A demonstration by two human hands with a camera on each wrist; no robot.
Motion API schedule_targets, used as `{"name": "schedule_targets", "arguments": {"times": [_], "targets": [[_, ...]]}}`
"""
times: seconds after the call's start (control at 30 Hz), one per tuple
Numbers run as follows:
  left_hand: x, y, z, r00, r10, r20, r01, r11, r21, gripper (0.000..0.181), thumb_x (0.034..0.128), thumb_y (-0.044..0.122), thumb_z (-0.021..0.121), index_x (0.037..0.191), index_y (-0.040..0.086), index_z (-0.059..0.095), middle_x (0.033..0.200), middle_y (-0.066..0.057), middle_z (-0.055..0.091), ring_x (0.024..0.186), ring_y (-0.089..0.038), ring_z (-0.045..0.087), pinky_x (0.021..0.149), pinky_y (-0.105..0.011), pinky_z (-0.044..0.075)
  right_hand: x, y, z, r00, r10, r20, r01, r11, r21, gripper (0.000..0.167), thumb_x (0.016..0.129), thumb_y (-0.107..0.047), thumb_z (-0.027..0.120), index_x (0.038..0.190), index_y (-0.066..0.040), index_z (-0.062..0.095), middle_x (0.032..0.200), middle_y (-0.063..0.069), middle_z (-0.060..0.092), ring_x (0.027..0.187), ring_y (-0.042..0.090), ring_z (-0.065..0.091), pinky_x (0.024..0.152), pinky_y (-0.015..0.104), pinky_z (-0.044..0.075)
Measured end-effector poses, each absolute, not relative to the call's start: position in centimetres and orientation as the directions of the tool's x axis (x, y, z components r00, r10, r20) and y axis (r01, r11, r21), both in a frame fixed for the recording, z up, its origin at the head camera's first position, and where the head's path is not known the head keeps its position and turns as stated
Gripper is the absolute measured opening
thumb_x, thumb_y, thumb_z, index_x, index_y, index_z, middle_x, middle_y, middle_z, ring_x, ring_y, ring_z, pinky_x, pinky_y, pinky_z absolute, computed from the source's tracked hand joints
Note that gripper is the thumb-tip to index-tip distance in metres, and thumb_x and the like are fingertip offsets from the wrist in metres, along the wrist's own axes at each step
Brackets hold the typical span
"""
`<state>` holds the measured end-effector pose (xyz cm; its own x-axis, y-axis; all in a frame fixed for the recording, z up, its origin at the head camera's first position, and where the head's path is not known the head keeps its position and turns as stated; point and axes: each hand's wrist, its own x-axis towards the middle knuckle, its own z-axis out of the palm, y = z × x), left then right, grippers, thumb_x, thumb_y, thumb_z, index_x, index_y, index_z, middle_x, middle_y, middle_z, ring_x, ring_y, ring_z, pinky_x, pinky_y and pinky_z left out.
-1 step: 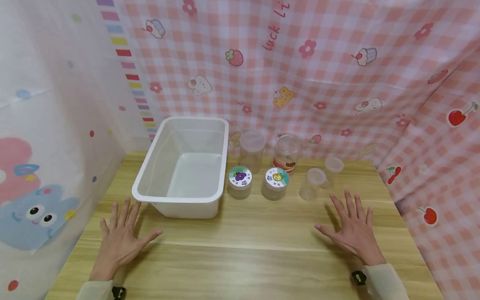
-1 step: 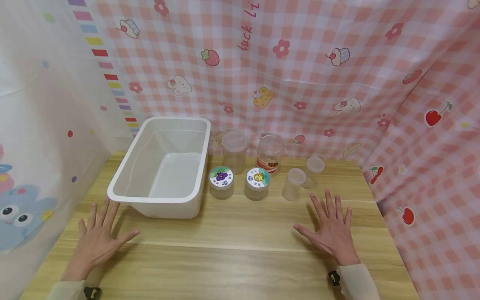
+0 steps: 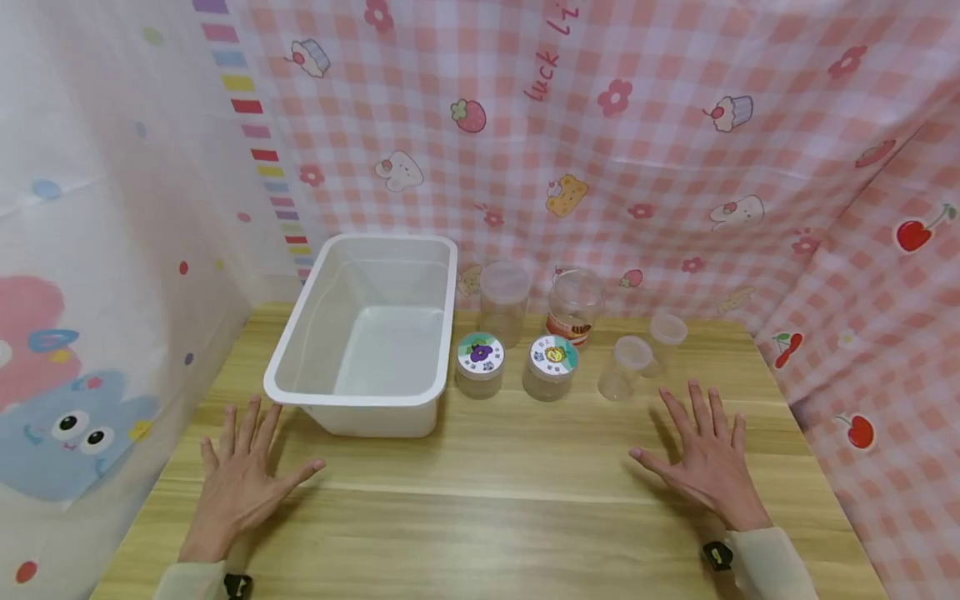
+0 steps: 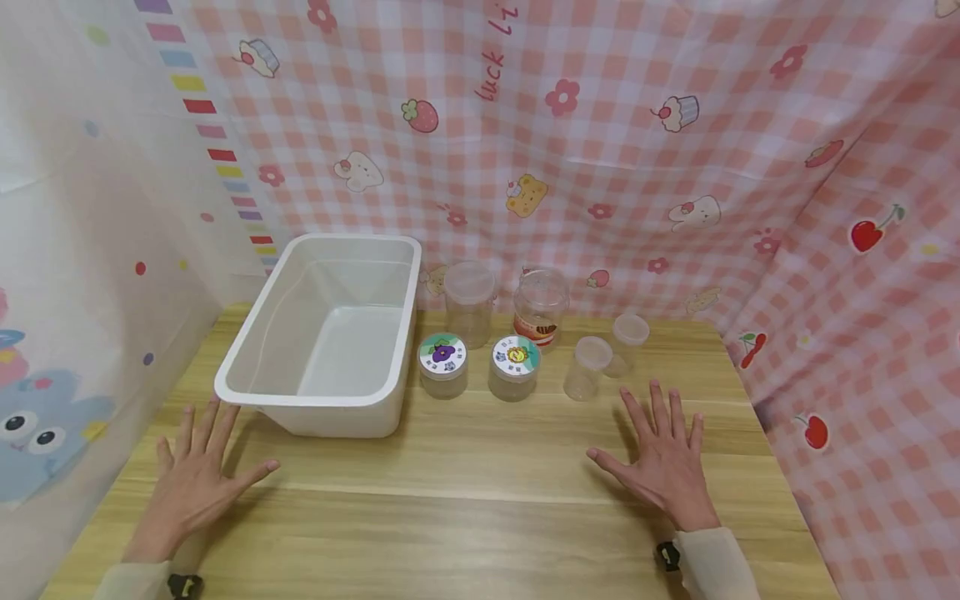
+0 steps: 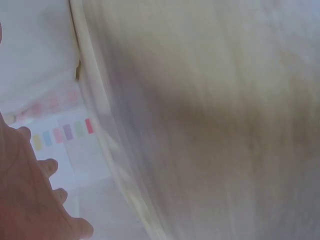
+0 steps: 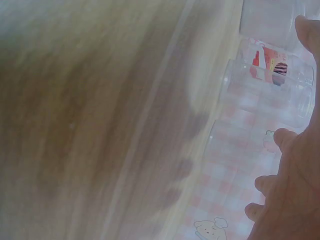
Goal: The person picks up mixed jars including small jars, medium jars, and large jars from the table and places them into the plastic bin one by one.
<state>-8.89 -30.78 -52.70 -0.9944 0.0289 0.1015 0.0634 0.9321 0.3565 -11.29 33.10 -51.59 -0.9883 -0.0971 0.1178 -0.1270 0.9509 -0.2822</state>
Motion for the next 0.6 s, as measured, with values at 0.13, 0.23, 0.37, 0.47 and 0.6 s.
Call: {"name": "schedule_targets", "arguments": {"times": [0.13, 0.23, 0.37, 0.47, 0.6], "targets": [[-9.1, -30.7, -52.7, -0.994, 0.031, 0.104, 0.067, 0.928, 0.368, 0.109, 0.0903, 0.067, 0.063, 0.166, 0.023, -0.002, 0.173, -0.005, -0.015, 0.157, -0.038, -0.023, 0.110, -0.083, -0.008, -11.6, 33.1, -51.4, -0.986, -0.104, 0.129, -0.137, 0.951, -0.277, 0.104, 0.084, -0.070, 0.068, 0.165, -0.025, 0.020, 0.173, 0.020, 0.001, 0.158, 0.047, -0.005, 0.114, 0.081, -0.004], [-9.4, -30.7, -52.5, -0.993, 0.032, 0.116, 0.075, 0.916, 0.395, 0.109, 0.0909, 0.065, 0.064, 0.166, 0.024, -0.004, 0.173, -0.007, -0.014, 0.157, -0.037, -0.023, 0.112, -0.082, -0.005, -12.0, 33.3, -51.0, -0.983, -0.112, 0.145, -0.149, 0.951, -0.272, 0.105, 0.085, -0.069, 0.068, 0.165, -0.024, 0.019, 0.172, 0.021, 0.002, 0.157, 0.049, -0.002, 0.113, 0.081, 0.000], [-9.7, -30.7, -52.0, -0.987, 0.041, 0.156, 0.107, 0.891, 0.441, 0.110, 0.0913, 0.058, 0.068, 0.166, 0.024, -0.006, 0.173, -0.012, -0.010, 0.157, -0.039, -0.020, 0.114, -0.081, 0.000, -12.3, 33.4, -50.6, -0.982, -0.113, 0.149, -0.152, 0.947, -0.283, 0.104, 0.086, -0.067, 0.067, 0.165, -0.022, 0.016, 0.172, 0.021, -0.002, 0.158, 0.048, -0.006, 0.114, 0.081, 0.000], [-9.7, -30.7, -51.3, -0.980, 0.053, 0.191, 0.141, 0.864, 0.484, 0.111, 0.0920, 0.052, 0.070, 0.166, 0.020, -0.006, 0.173, -0.014, -0.009, 0.158, -0.040, -0.019, 0.118, -0.075, -0.002, -12.4, 33.6, -50.3, -0.983, -0.108, 0.150, -0.150, 0.941, -0.302, 0.104, 0.087, -0.065, 0.068, 0.165, -0.020, 0.016, 0.172, 0.019, -0.006, 0.158, 0.048, -0.007, 0.115, 0.080, -0.001], [-9.6, -30.5, -50.1, -0.971, 0.056, 0.234, 0.177, 0.827, 0.533, 0.112, 0.0913, 0.045, 0.074, 0.165, 0.017, -0.005, 0.173, -0.013, -0.008, 0.159, -0.039, -0.016, 0.123, -0.067, -0.007, -12.4, 33.7, -50.0, -0.981, -0.109, 0.164, -0.156, 0.937, -0.313, 0.105, 0.088, -0.062, 0.069, 0.166, -0.018, 0.013, 0.172, 0.019, -0.006, 0.157, 0.050, -0.004, 0.115, 0.079, 0.003]]}}
